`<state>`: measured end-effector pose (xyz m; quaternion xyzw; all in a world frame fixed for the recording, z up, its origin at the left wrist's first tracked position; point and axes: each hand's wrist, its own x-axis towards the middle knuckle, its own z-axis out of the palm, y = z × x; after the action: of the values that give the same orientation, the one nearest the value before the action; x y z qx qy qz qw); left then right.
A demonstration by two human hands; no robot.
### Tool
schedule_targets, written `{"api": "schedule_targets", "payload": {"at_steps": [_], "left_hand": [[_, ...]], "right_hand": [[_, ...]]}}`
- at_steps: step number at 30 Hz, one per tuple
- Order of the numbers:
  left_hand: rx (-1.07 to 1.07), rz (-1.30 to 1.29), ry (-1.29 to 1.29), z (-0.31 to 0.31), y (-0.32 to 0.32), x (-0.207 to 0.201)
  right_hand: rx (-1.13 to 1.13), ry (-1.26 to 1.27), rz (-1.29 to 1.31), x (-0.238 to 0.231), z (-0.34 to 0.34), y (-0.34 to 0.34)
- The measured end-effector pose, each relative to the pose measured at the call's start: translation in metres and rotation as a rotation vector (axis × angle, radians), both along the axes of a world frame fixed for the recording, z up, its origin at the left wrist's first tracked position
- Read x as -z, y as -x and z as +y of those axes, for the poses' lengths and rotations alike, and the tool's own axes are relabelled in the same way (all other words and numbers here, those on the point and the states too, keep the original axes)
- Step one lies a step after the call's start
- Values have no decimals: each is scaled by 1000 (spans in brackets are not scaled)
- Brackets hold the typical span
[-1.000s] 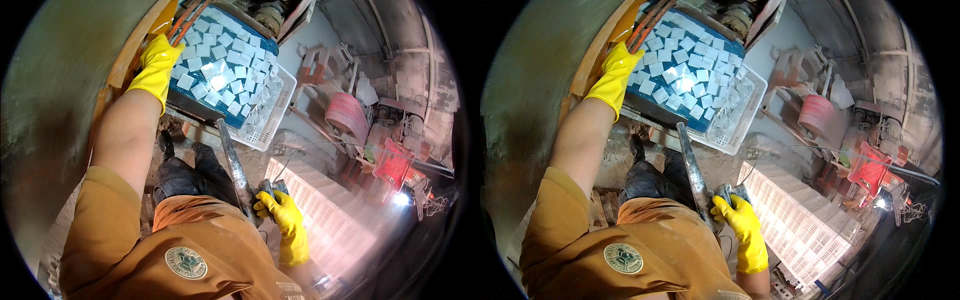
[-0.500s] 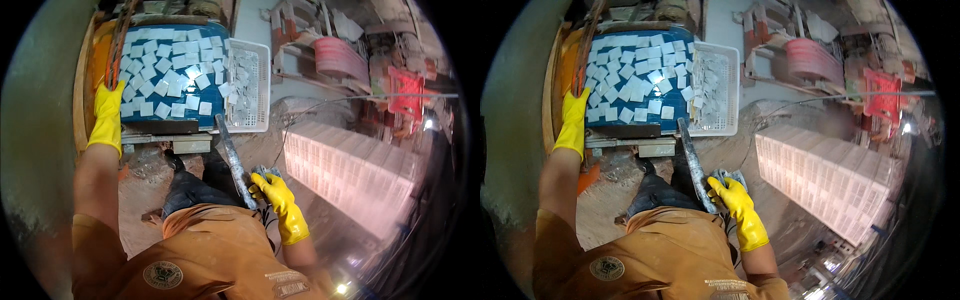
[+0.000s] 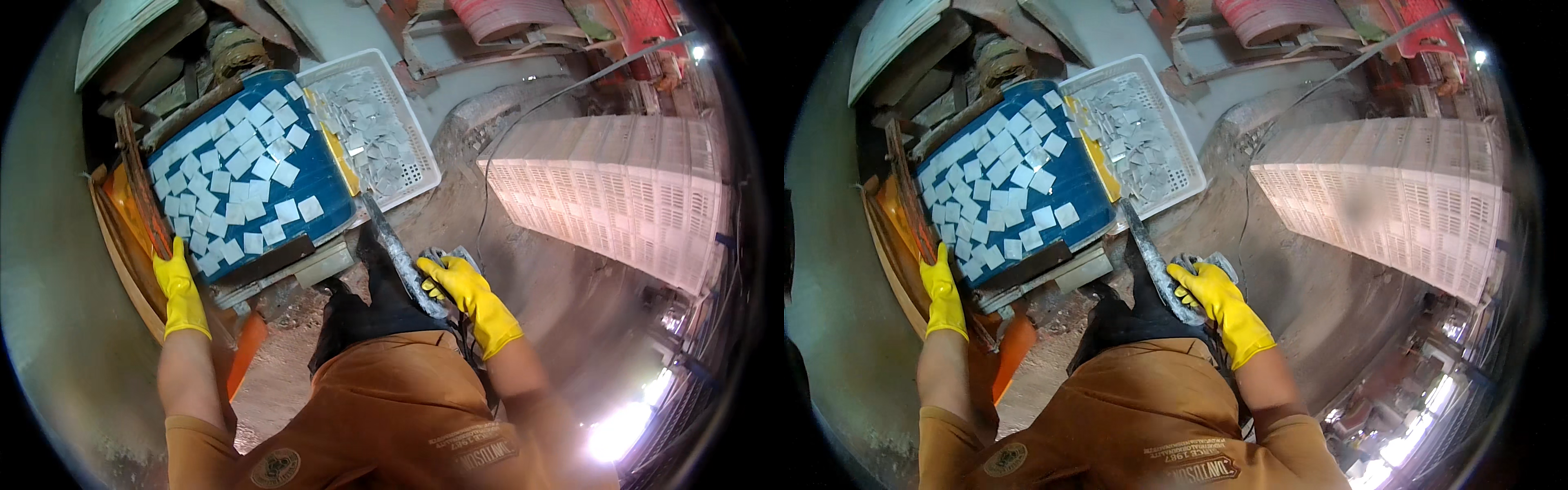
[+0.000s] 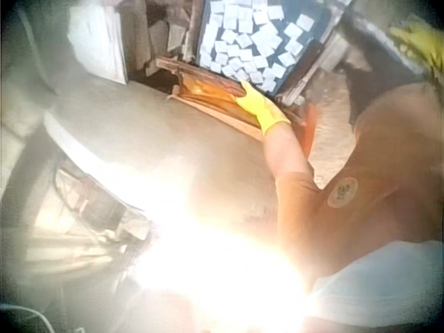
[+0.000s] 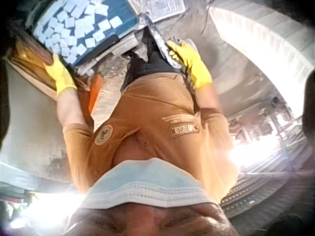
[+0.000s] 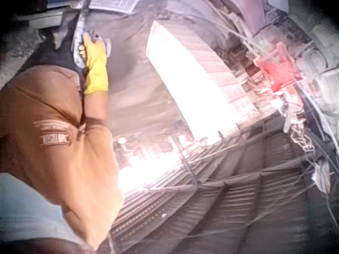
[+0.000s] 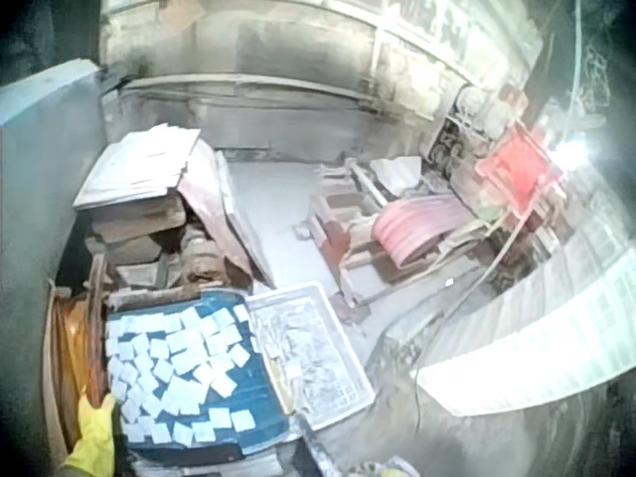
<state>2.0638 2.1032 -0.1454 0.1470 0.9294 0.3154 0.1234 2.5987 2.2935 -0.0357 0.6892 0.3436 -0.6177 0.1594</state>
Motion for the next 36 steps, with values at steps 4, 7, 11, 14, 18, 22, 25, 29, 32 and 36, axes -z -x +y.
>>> {"api": "schedule_targets", "payload": {"at_steps": [4, 7, 11, 14, 18, 22, 25, 29, 32, 36], "left_hand": [[2, -38, -14, -4, 4, 2], [-1, -61, -11, 1, -2, -5], [-20, -93, -22, 4, -3, -8], [-56, -135, -42, 12, -14, -21], [-92, -139, 7, 17, -17, -29], [-139, -122, 93, 25, -23, -37], [-123, -114, 91, 23, -21, -39], [-113, -102, 94, 14, -14, -31], [-101, -45, 143, 6, -9, -21], [-107, -14, 217, 8, -9, -24]], "right_hand": [[-36, -23, 12, 4, 13, 3], [-82, -28, 8, 16, 21, 5], [-86, -28, 13, 35, 28, 16], [-112, -38, 29, 34, 41, 31], [-91, -60, 50, 52, 54, 51], [-85, -97, 56, 65, 75, 76], [-59, -119, 61, 79, 90, 93], [7, -123, 124, 106, 108, 111], [28, -100, 39, 112, 124, 129], [117, 7, -70, 135, 130, 129]]}}
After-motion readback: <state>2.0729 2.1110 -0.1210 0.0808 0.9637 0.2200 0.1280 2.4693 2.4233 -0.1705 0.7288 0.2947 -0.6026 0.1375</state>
